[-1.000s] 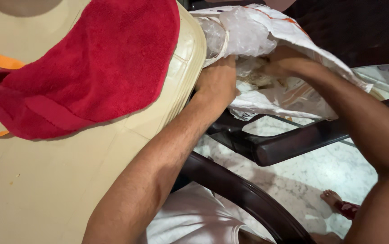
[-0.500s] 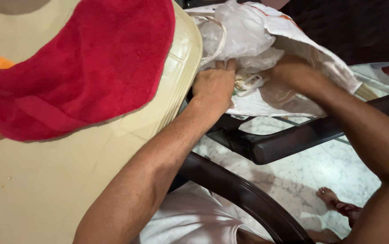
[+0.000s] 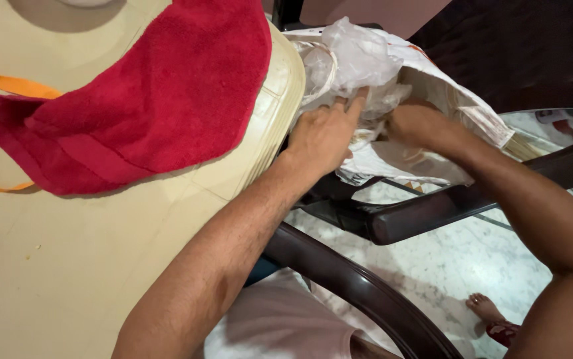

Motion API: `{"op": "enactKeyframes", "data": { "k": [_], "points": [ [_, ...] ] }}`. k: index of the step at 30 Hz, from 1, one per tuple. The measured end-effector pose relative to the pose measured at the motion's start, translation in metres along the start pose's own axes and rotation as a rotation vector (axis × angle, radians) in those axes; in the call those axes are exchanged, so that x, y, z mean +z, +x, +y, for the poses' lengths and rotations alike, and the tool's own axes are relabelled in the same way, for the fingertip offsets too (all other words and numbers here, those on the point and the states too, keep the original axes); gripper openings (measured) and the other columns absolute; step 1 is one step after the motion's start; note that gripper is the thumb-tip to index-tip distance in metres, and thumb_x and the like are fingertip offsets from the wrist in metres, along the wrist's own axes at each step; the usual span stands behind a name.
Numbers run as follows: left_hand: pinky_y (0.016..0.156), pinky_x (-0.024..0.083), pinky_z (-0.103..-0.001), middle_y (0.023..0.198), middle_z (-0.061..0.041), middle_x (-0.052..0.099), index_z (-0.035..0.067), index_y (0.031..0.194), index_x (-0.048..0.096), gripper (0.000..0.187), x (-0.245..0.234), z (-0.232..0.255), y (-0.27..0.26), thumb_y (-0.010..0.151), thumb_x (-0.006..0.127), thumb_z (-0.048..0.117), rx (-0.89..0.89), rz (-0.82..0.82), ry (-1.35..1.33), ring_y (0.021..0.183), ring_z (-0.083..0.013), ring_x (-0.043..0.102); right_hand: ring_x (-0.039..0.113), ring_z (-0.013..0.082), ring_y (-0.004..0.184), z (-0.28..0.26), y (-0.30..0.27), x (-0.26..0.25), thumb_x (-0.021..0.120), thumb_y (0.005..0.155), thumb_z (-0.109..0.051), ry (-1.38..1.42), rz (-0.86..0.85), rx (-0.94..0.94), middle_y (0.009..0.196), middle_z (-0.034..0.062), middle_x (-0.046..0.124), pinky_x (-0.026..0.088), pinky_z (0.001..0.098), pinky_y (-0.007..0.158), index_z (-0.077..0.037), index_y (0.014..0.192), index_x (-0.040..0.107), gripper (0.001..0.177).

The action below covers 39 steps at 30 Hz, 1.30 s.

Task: The person wipes out a plastic container with a cloth and then transfers grains from a plastic bag into the container.

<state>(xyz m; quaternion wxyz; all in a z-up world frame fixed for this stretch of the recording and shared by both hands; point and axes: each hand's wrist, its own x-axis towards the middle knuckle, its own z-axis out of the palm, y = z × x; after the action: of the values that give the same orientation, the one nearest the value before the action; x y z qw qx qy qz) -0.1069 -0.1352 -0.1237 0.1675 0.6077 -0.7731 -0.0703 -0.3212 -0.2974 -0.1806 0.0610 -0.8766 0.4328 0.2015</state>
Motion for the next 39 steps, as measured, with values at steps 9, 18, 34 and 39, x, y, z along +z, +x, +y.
{"op": "enactKeyframes", "data": {
  "k": [9,18,34,39],
  "points": [
    [0.084,0.056,-0.047,0.117,-0.025,0.064,0.002,0.154,0.025,0.111,-0.007,0.000,0.002,0.071,0.092,0.033,-0.074,-0.092,-0.015,0.100,-0.0383,0.070,0.073,0.0247,0.100,-0.014,0.003,0.023,0.063,0.094,-0.024,-0.726,0.167,-0.504,0.103,0.0078,0.076,0.058,0.0397,0.096,-0.014,0.104,0.077,0.020],
    [0.084,0.056,-0.047,0.122,-0.028,0.061,-0.001,0.149,0.032,0.104,-0.001,-0.003,0.002,0.072,0.090,0.037,-0.055,-0.007,-0.047,0.099,-0.0401,0.069,0.073,0.0329,0.080,-0.032,-0.024,0.004,0.067,0.083,-0.026,-0.184,0.264,-0.350,0.093,0.0139,0.075,0.059,0.0469,0.073,-0.013,0.119,0.071,0.038],
    [0.084,0.059,-0.043,0.108,-0.015,0.069,0.005,0.097,0.070,0.016,0.009,-0.004,0.009,0.083,0.073,0.010,0.081,0.238,-0.039,0.097,-0.0325,0.072,0.055,0.0086,0.041,-0.041,-0.138,-0.112,0.041,0.113,-0.022,-0.593,0.331,0.086,0.071,0.0063,0.070,0.043,0.0243,0.033,-0.012,0.121,0.071,0.033],
    [0.074,0.057,-0.042,0.101,-0.014,0.069,0.003,0.099,0.069,0.016,-0.002,0.001,0.012,0.084,0.071,0.009,0.090,0.304,-0.208,0.081,-0.0305,0.070,0.065,0.0121,0.062,0.002,-0.190,-0.120,0.071,0.102,-0.015,-0.395,0.725,-0.143,0.096,0.0101,0.075,0.050,0.0240,0.057,-0.011,0.116,0.071,0.015]
  ]
}}
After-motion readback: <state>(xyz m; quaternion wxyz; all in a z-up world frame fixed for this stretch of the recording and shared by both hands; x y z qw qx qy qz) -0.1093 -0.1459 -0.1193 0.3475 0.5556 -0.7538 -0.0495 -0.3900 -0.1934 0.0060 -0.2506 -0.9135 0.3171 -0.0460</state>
